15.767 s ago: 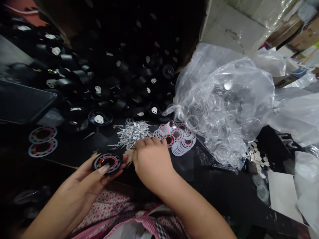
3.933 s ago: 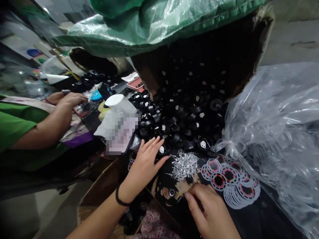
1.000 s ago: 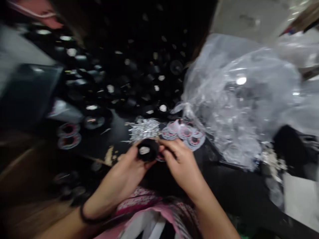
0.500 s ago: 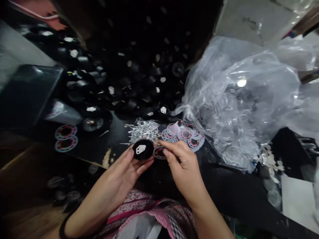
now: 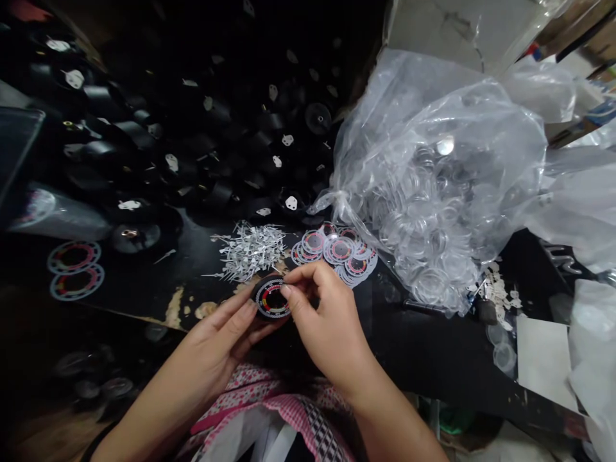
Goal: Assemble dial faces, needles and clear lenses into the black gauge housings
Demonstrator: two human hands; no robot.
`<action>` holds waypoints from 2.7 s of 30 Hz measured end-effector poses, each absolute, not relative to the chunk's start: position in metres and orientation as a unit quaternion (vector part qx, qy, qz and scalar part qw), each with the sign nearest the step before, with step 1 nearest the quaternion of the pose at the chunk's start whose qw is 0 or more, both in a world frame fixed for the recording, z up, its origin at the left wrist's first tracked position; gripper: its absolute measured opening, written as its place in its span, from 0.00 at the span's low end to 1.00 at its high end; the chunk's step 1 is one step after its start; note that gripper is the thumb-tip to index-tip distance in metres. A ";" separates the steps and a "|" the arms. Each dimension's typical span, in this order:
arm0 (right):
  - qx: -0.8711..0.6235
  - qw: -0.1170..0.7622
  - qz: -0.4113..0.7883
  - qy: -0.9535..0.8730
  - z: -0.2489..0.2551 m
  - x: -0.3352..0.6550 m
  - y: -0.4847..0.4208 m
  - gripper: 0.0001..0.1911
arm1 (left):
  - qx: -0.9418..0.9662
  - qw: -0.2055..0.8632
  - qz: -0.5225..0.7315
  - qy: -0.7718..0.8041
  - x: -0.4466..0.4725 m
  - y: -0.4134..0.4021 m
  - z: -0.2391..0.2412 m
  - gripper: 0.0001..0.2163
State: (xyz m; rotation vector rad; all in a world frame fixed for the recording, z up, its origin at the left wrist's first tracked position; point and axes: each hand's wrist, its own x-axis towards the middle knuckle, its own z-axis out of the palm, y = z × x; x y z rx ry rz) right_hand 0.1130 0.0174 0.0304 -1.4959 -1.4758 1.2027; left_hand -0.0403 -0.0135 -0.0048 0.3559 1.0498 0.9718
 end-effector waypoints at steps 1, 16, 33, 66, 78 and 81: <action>-0.583 0.356 0.472 -0.557 0.030 0.113 0.017 0.01 | 0.157 0.740 0.446 0.478 -0.040 -0.014 -0.006 0.17; -0.546 0.206 0.429 -0.690 0.026 0.109 0.021 0.04 | 0.292 0.618 0.445 0.578 -0.069 -0.023 -0.014 0.12; -0.601 0.040 0.235 -0.763 0.016 0.083 0.057 0.06 | 0.043 0.689 0.555 0.465 -0.064 0.000 -0.003 0.07; -0.578 0.182 0.300 -0.736 0.025 0.093 0.035 0.04 | 0.059 0.678 0.590 0.435 -0.045 -0.007 -0.005 0.09; -0.529 0.334 0.359 -0.693 0.032 0.113 0.018 0.05 | 0.146 0.651 0.549 0.503 -0.036 0.001 -0.003 0.15; -0.536 0.308 0.349 -0.705 0.033 0.114 0.015 0.04 | 0.176 0.687 0.496 0.502 -0.030 -0.002 -0.005 0.14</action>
